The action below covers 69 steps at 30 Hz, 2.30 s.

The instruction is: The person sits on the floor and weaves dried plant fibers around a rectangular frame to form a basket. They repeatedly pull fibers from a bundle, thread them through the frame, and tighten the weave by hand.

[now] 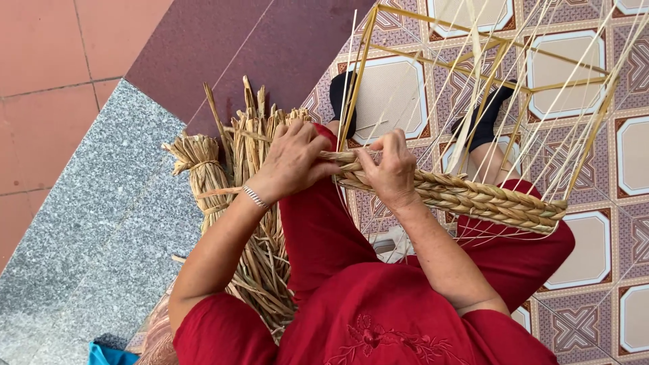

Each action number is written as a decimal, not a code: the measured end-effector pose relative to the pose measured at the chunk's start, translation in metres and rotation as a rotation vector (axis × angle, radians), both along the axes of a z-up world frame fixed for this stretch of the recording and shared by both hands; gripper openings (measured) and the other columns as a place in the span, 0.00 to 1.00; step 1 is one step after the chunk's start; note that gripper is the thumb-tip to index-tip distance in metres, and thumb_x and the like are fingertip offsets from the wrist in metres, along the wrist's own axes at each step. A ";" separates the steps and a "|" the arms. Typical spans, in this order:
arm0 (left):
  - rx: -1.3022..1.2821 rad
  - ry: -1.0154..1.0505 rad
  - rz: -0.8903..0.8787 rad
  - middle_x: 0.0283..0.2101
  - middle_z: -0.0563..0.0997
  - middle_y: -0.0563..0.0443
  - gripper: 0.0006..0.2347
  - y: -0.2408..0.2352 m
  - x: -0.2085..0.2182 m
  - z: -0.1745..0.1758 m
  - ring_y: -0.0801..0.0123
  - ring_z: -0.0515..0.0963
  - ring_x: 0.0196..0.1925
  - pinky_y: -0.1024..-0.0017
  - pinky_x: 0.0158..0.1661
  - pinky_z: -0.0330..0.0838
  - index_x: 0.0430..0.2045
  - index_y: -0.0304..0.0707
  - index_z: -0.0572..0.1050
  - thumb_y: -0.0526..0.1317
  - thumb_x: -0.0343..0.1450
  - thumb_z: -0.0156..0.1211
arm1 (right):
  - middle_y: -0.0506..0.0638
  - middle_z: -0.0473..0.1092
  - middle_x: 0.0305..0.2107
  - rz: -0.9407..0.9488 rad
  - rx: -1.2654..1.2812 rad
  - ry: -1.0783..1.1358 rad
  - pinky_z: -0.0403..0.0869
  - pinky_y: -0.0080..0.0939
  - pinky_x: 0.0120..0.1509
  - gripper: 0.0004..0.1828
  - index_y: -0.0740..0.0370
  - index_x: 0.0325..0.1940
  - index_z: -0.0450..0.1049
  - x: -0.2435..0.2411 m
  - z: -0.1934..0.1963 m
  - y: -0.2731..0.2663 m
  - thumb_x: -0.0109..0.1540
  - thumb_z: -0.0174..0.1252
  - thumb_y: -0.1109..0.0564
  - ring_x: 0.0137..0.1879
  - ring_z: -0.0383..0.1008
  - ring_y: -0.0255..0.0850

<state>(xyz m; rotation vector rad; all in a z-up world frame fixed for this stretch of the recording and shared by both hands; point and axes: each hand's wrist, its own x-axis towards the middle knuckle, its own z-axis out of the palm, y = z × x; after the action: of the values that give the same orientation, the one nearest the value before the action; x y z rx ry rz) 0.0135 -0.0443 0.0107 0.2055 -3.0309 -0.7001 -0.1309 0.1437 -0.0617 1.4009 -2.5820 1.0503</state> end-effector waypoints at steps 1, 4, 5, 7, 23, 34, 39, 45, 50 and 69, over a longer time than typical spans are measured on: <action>0.021 -0.005 -0.016 0.33 0.72 0.50 0.20 -0.001 0.006 0.007 0.61 0.65 0.39 0.65 0.43 0.58 0.30 0.41 0.81 0.59 0.62 0.69 | 0.58 0.72 0.33 0.044 -0.015 0.020 0.72 0.36 0.24 0.12 0.67 0.38 0.73 0.002 -0.003 -0.003 0.60 0.71 0.61 0.30 0.71 0.38; -0.183 -0.222 -0.014 0.36 0.73 0.50 0.14 0.002 0.020 0.022 0.62 0.66 0.43 0.63 0.46 0.58 0.30 0.42 0.81 0.51 0.62 0.69 | 0.57 0.76 0.41 0.192 -0.075 0.021 0.78 0.34 0.33 0.09 0.64 0.49 0.76 0.013 0.000 -0.008 0.65 0.64 0.68 0.39 0.76 0.37; -0.252 -0.198 -0.013 0.37 0.73 0.52 0.09 0.003 0.021 0.025 0.63 0.67 0.45 0.63 0.49 0.58 0.30 0.44 0.80 0.48 0.66 0.67 | 0.55 0.77 0.40 0.255 -0.104 -0.012 0.80 0.36 0.39 0.10 0.62 0.50 0.76 0.013 0.007 -0.005 0.65 0.63 0.66 0.43 0.77 0.38; -0.394 -0.141 -0.010 0.40 0.73 0.54 0.03 0.003 0.020 0.031 0.66 0.67 0.48 0.62 0.56 0.59 0.29 0.47 0.79 0.41 0.73 0.64 | 0.53 0.77 0.38 0.342 -0.132 -0.045 0.80 0.40 0.43 0.12 0.62 0.50 0.76 0.012 0.023 -0.003 0.63 0.64 0.63 0.44 0.78 0.39; 0.566 -0.308 0.305 0.30 0.79 0.42 0.15 -0.005 -0.064 -0.085 0.63 0.77 0.31 0.67 0.38 0.76 0.54 0.29 0.64 0.34 0.73 0.48 | 0.44 0.67 0.17 0.087 0.096 -0.214 0.69 0.38 0.19 0.15 0.66 0.58 0.71 0.007 -0.017 -0.018 0.68 0.54 0.60 0.18 0.66 0.34; 1.085 -0.271 0.428 0.34 0.83 0.42 0.18 -0.029 -0.063 -0.091 0.66 0.86 0.31 0.69 0.35 0.84 0.52 0.29 0.69 0.41 0.71 0.59 | 0.53 0.76 0.37 0.219 0.119 -0.239 0.78 0.49 0.43 0.13 0.61 0.49 0.78 0.010 0.008 -0.016 0.66 0.58 0.51 0.40 0.77 0.46; 0.642 -0.258 0.406 0.26 0.84 0.48 0.10 -0.035 -0.030 -0.071 0.68 0.84 0.26 0.72 0.29 0.76 0.38 0.32 0.78 0.42 0.75 0.56 | 0.51 0.77 0.39 0.201 0.029 -0.306 0.79 0.43 0.44 0.13 0.58 0.56 0.73 0.007 0.004 -0.012 0.67 0.59 0.57 0.42 0.78 0.40; 0.732 -0.078 0.505 0.21 0.83 0.47 0.05 -0.028 -0.011 -0.061 0.70 0.85 0.25 0.77 0.24 0.77 0.32 0.34 0.69 0.36 0.74 0.46 | 0.46 0.77 0.36 0.165 0.019 -0.499 0.70 0.30 0.27 0.15 0.59 0.53 0.74 0.008 0.019 -0.009 0.63 0.63 0.64 0.25 0.67 0.27; 0.273 -0.156 0.541 0.22 0.78 0.45 0.05 -0.014 -0.018 -0.052 0.54 0.79 0.22 0.69 0.19 0.69 0.28 0.37 0.68 0.35 0.73 0.56 | 0.45 0.76 0.37 0.202 -0.007 -0.487 0.69 0.29 0.27 0.15 0.59 0.53 0.75 0.008 0.023 -0.005 0.62 0.64 0.64 0.26 0.67 0.27; 0.471 0.219 0.334 0.38 0.81 0.40 0.14 0.052 0.024 0.012 0.62 0.84 0.33 0.66 0.34 0.79 0.40 0.31 0.75 0.41 0.68 0.70 | 0.42 0.75 0.23 0.095 -0.072 -0.271 0.71 0.30 0.23 0.08 0.55 0.46 0.80 0.013 -0.005 -0.019 0.71 0.58 0.51 0.24 0.72 0.27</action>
<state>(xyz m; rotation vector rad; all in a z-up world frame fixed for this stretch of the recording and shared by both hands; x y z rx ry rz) 0.0377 0.0076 0.0230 0.5816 -2.4935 -1.2854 -0.1184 0.1248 -0.0665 1.4701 -2.6429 1.4242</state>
